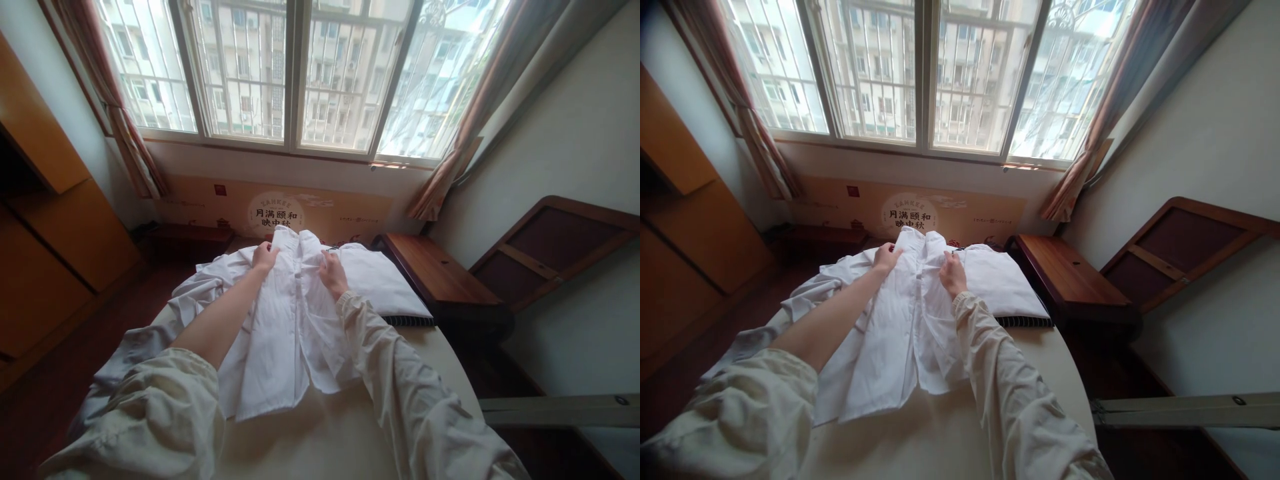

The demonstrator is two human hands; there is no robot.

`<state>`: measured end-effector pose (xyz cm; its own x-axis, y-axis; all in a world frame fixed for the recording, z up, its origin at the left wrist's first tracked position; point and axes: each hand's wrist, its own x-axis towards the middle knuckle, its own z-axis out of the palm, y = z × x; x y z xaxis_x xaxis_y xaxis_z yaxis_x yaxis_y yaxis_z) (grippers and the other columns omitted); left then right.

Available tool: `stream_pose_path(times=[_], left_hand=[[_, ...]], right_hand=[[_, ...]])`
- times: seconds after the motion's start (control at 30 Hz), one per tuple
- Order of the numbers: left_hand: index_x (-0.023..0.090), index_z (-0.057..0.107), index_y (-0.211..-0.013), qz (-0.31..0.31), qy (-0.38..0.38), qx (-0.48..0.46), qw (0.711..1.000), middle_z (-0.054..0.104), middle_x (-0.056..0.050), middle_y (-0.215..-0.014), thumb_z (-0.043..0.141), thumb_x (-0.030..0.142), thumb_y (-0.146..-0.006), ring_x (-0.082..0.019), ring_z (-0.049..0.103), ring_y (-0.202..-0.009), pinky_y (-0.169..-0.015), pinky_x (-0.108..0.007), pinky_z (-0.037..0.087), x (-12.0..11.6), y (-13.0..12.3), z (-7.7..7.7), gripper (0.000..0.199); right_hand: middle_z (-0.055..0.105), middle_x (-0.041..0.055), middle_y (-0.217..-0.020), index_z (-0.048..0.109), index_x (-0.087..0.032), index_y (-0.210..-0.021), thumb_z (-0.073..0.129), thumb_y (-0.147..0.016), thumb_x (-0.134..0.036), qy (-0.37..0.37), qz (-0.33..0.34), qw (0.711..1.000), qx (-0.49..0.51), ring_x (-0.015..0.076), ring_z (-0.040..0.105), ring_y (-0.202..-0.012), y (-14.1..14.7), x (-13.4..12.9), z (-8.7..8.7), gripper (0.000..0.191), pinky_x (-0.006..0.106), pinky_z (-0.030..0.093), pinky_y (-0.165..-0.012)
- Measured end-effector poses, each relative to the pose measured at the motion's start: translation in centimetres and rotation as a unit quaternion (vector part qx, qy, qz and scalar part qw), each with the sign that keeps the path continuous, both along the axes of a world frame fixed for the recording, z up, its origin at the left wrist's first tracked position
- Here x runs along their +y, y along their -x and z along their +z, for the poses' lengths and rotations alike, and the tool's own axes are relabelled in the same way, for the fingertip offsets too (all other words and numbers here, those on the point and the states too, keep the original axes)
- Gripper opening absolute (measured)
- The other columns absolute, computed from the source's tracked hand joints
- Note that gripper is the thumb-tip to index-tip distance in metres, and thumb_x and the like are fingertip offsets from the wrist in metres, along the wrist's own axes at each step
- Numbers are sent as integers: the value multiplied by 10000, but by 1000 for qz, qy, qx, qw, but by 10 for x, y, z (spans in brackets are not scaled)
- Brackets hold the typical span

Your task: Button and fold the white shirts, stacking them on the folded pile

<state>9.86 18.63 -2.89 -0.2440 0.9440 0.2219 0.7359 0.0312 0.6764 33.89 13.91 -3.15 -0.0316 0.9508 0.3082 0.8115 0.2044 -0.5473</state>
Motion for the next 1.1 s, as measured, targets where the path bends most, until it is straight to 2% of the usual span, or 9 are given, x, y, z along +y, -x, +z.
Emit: stream_pose_path(times=[0.13,0.23,0.3,0.4,0.5,0.6,0.83,0.93,1.1], left_hand=[[165,606,-1385,-17,-12,41,999,594,-202,-1489,777,244,-831,-337,555,-1390,-1148,-389,420,-13,-10,-6,585],[196,709,-1256,-111,-46,106,987,659,-157,-1409,719,298,-888,-336,585,-1341,-1184,-413,394,-36,-13,-6,382],[216,781,-1067,-194,-54,128,971,743,-129,-1219,660,382,-941,-320,662,-1200,-1139,-411,432,-55,-16,-4,242],[236,803,-842,-260,-33,129,956,775,-108,-1007,594,555,-975,-294,714,-1008,-1019,-382,490,-83,-26,-2,404],[231,798,-751,-236,-8,115,965,780,-114,-965,595,664,-944,-287,722,-933,-908,-363,502,-101,-41,-5,516],[226,805,-790,-202,27,84,975,792,-97,-941,730,593,-861,-288,725,-914,-856,-356,496,-107,-55,-11,381],[223,760,-912,-140,-13,44,989,794,-87,-956,681,444,-946,-273,727,-941,-908,-359,484,-112,-63,-25,236],[227,734,-950,-135,-18,28,990,786,-78,-931,650,450,-981,-255,724,-890,-882,-344,477,-112,-62,-27,240],[224,721,-869,-157,-7,1,988,763,-55,-855,661,508,-956,-222,686,-805,-761,-301,439,-110,-61,-29,303]], right_hand=[[432,261,-1606,478,-70,-1535,553,-959,-253,-9,14,998,-65,399,372,-1506,3,-25,-11,609,535,292,-1250],[433,234,-1622,549,-110,-1469,603,-973,-350,-40,54,993,-100,388,367,-1506,0,-61,-12,554,518,289,-1245],[601,219,-1438,673,-142,-1274,608,-985,-412,-43,87,988,-116,362,521,-1349,-6,-91,-7,401,471,383,-1161],[721,117,-961,705,-218,-889,577,-1019,-511,-4,129,985,-115,276,655,-970,-20,-136,1,346,402,463,-973],[701,63,-809,657,-230,-807,641,-976,-564,51,160,983,-78,230,646,-781,-31,-169,6,375,356,457,-811],[710,40,-831,645,-233,-890,743,-893,-485,94,165,981,-33,223,646,-754,-38,-188,8,270,340,455,-742],[632,176,-1379,603,-229,-1333,783,-855,-566,-31,183,981,-51,369,568,-1277,-39,-215,6,612,517,455,-1108],[593,201,-1412,614,-216,-1319,805,-806,-635,-61,185,977,-87,393,532,-1273,-36,-233,1,689,556,424,-1135],[666,135,-1069,650,-248,-1005,745,-862,-395,-44,168,975,-142,312,572,-997,-27,-251,-6,226,469,478,-915]])
